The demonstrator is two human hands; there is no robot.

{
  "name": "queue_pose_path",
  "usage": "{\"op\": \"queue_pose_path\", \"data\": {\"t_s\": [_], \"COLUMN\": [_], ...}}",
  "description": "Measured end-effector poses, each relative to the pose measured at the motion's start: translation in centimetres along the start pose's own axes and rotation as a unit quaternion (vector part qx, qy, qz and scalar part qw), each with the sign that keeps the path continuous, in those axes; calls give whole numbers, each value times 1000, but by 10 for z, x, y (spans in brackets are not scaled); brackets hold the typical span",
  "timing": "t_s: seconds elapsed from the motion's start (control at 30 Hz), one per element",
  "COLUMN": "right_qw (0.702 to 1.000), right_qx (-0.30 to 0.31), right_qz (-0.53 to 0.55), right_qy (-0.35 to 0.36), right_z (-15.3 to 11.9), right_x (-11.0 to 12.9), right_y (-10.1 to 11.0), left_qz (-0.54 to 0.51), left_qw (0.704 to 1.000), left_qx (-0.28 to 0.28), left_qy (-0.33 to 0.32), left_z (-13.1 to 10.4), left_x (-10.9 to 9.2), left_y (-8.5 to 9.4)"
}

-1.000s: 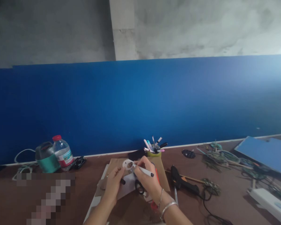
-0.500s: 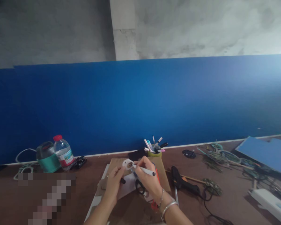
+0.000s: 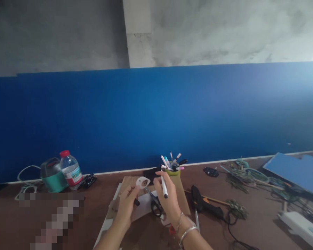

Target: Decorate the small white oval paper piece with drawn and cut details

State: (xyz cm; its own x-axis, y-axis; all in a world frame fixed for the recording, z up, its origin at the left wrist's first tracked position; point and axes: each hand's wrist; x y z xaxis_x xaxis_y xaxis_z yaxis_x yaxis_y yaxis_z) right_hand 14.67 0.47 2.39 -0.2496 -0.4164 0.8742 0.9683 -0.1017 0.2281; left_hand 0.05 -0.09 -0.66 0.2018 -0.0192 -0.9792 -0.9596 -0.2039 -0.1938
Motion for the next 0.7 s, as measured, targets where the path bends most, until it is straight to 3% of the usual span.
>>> {"op": "queue_pose_path", "data": {"t_s": [0.2, 0.4, 0.53, 0.7], "right_qw": [997, 997, 999, 987], "right_qx": [42, 10, -28, 3], "right_qz": [64, 65, -10, -139], "right_qy": [-34, -30, 27, 85], "right_z": [1, 0, 1, -3], "right_x": [-16, -6, -9, -18], "right_y": [-9, -4, -1, -7], "left_qz": [2, -35, -142, -290], "left_qw": [1000, 999, 987, 947], "left_qx": [22, 17, -4, 20], "left_qy": [13, 20, 78, 139], "left_z": [-2, -4, 2, 0], "left_x": [-2, -6, -3, -7], "left_y": [-2, -2, 1, -3]}}
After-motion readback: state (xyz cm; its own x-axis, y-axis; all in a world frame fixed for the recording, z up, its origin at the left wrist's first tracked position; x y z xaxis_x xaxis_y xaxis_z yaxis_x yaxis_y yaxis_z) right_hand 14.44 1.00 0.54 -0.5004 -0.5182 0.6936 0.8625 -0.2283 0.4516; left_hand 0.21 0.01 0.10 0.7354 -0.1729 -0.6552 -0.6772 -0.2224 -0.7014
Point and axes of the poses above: each hand's wrist, its own z-axis towards the middle knuckle, its own y-axis out of the back of the hand, x = y × z, and after that the axes turned 6 degrees about x, right-handed
